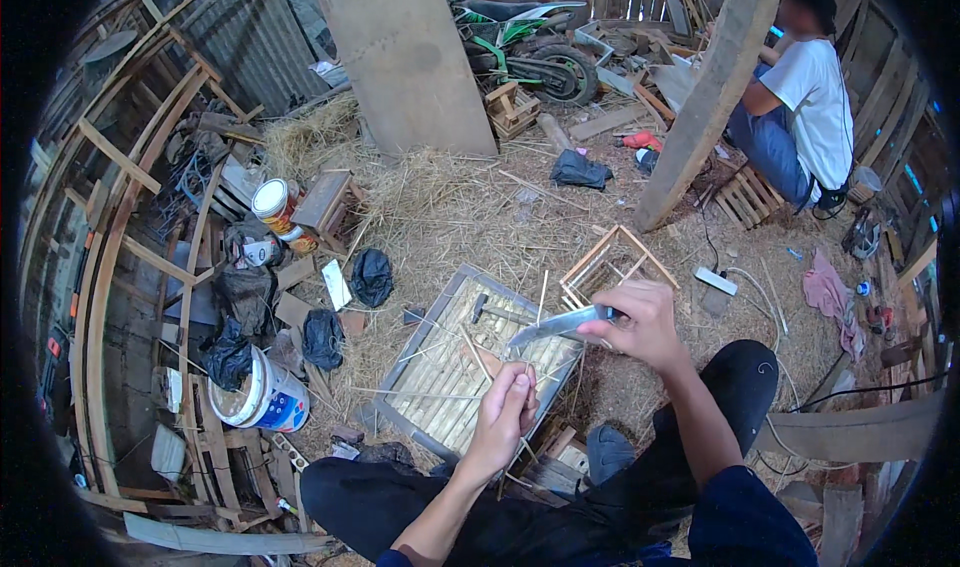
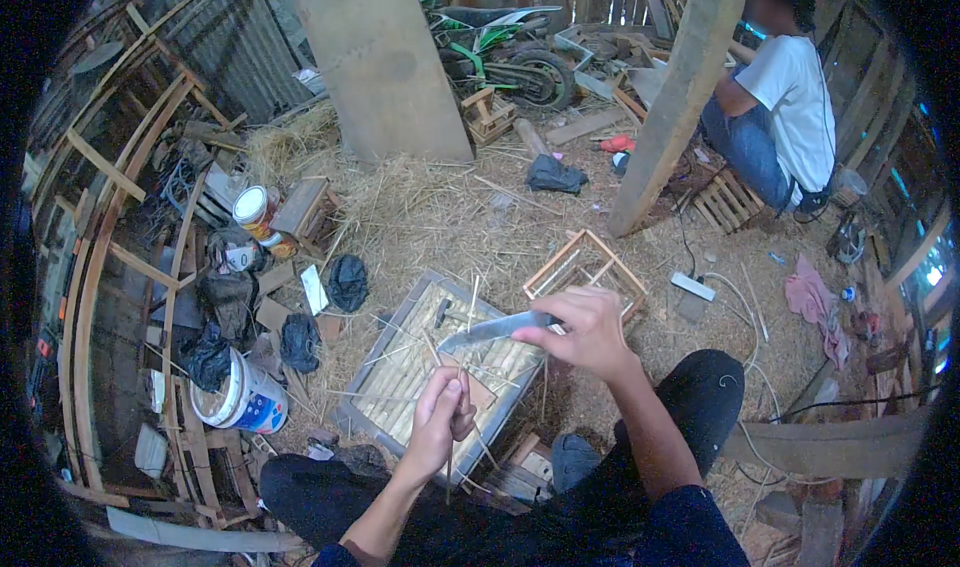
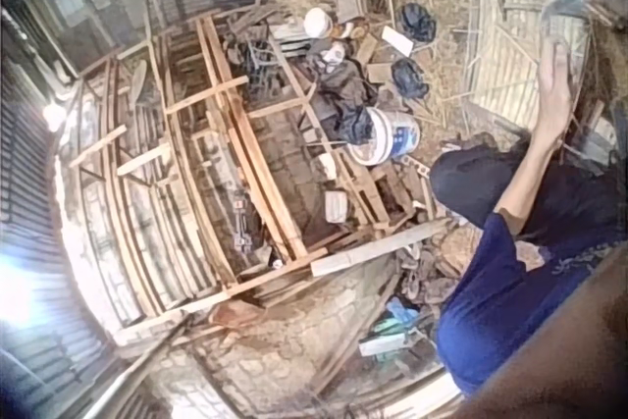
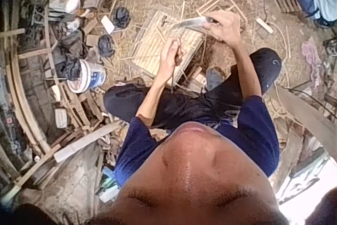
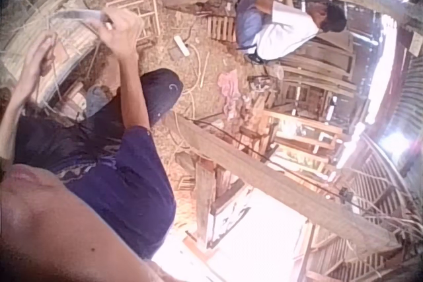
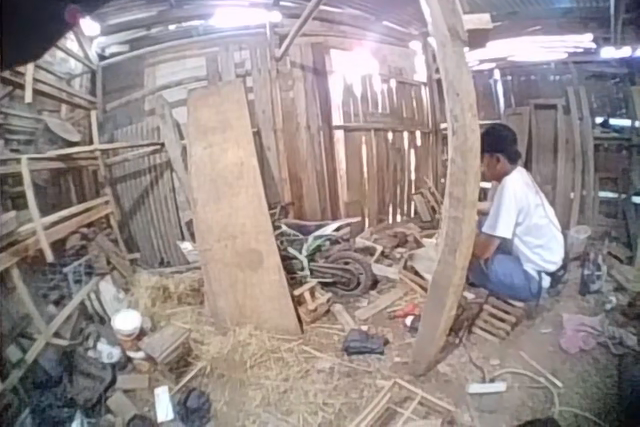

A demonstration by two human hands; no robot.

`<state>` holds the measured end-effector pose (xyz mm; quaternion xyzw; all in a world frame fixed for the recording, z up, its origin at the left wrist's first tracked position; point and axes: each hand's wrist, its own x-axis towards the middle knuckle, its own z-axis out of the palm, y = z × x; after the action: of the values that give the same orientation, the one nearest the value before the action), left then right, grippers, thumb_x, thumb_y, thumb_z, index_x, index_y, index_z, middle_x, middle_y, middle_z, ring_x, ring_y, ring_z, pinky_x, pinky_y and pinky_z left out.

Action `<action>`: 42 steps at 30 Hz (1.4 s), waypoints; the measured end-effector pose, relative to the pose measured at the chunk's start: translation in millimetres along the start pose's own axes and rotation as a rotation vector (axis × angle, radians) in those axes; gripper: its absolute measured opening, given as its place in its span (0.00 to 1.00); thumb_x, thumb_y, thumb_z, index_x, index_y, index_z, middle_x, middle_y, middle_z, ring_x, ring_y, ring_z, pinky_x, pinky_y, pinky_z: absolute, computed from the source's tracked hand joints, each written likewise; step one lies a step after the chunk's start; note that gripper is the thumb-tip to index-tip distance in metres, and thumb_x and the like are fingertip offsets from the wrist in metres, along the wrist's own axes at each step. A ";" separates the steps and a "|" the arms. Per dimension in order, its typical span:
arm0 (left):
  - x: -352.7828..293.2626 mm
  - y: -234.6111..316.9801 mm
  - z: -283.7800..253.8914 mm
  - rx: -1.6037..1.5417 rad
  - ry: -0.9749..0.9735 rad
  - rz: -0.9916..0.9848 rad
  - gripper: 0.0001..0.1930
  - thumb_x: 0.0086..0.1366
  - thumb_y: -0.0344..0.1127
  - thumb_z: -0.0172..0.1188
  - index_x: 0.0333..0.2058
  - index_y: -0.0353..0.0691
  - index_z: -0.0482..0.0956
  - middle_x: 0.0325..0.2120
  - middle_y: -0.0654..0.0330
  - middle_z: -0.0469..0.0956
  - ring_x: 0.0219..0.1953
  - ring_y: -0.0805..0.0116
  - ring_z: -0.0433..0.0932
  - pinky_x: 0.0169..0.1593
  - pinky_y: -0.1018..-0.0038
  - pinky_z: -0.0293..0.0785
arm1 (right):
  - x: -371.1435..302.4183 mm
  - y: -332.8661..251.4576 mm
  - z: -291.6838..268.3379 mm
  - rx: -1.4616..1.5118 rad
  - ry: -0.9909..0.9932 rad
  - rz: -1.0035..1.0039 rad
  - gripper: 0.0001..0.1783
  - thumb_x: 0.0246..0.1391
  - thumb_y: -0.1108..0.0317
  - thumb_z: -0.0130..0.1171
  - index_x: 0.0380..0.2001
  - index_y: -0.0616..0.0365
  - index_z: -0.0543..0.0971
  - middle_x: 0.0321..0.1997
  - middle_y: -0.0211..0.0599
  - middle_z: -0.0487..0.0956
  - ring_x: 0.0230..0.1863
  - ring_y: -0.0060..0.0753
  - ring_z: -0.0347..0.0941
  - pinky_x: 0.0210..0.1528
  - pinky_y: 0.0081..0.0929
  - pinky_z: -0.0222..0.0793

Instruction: The person whittles and fits thin wooden rods into a small wooden frame by hand using a knife.

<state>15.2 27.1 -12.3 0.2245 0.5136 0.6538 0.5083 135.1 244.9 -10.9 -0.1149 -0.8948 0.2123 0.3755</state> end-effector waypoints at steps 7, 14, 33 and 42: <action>5.5 3.1 0.3 -0.006 0.020 -0.030 0.10 0.78 0.42 0.43 0.40 0.42 0.67 0.22 0.71 0.60 0.18 0.84 0.55 0.20 0.83 0.50 | 0.5 7.0 -0.2 -0.028 0.009 0.036 0.19 0.38 0.55 0.77 0.26 0.59 0.83 0.21 0.36 0.80 0.20 0.34 0.76 0.23 0.27 0.67; -0.8 0.6 -8.8 -0.017 0.038 -0.037 0.10 0.78 0.41 0.43 0.38 0.42 0.67 0.21 0.71 0.59 0.18 0.84 0.54 0.20 0.82 0.49 | -6.3 40.5 -10.7 -0.159 0.178 0.203 0.19 0.45 0.50 0.74 0.29 0.55 0.85 0.20 0.34 0.81 0.19 0.30 0.77 0.23 0.27 0.68; 19.0 -15.2 -11.4 -0.023 0.109 -0.033 0.14 0.77 0.45 0.47 0.32 0.46 0.68 0.18 0.74 0.58 0.16 0.84 0.52 0.19 0.81 0.47 | -10.9 -26.8 32.2 0.026 -0.075 -0.021 0.21 0.45 0.45 0.71 0.27 0.53 0.83 0.20 0.33 0.80 0.21 0.36 0.78 0.24 0.30 0.70; 27.9 -3.3 -6.8 0.049 0.059 0.044 0.11 0.77 0.42 0.46 0.42 0.41 0.70 0.21 0.73 0.62 0.18 0.85 0.57 0.20 0.82 0.53 | 7.2 -29.0 32.5 0.047 -0.114 -0.035 0.21 0.49 0.45 0.68 0.29 0.53 0.84 0.21 0.35 0.80 0.23 0.38 0.78 0.26 0.33 0.71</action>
<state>0.4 48.9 -24.2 0.2289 0.5393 0.6584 0.4725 105.3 212.4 -13.3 -0.0778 -0.9114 0.2330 0.3302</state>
